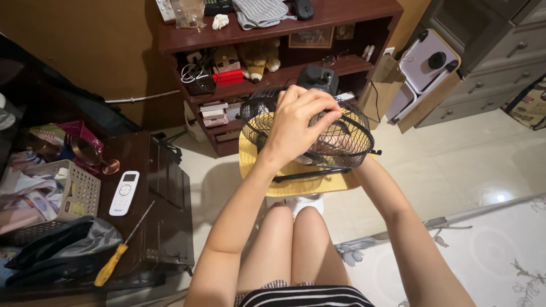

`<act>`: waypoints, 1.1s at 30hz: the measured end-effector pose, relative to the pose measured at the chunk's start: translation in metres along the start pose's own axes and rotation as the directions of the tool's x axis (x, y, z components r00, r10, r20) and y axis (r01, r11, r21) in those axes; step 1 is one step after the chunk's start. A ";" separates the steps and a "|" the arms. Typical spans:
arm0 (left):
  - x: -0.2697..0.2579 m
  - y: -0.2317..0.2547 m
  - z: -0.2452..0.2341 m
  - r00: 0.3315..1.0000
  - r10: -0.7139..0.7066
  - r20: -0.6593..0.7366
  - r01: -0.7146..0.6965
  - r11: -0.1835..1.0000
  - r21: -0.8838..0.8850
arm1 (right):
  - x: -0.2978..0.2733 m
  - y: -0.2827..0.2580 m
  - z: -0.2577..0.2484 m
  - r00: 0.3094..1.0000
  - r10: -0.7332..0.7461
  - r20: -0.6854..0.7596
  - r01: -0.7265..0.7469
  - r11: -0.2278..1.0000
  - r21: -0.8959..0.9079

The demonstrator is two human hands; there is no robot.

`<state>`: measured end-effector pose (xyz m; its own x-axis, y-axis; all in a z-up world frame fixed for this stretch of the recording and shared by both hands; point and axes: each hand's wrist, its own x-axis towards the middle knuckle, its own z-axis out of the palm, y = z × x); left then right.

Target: The person disassembles a small table fan by removing the front grille, then uses a screwdriver to loosen the central nut and remove the fan blade. The person continues to loosen the rear grille nut with the screwdriver.

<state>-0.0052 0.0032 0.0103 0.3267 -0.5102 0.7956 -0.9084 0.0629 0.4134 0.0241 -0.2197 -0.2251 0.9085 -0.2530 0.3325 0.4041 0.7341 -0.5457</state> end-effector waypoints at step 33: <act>0.002 0.001 -0.004 0.999 0.015 0.044 -0.016 0.999 0.028 | -0.016 -0.022 0.043 0.926 0.351 -0.140 -0.366 0.926 -0.097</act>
<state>-0.0043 0.0056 0.0139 0.3015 -0.5466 0.7812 -0.9205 0.0468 0.3879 -0.0038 -0.2048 -0.1857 0.9979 -0.0648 0.0082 0.0520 0.7107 -0.7016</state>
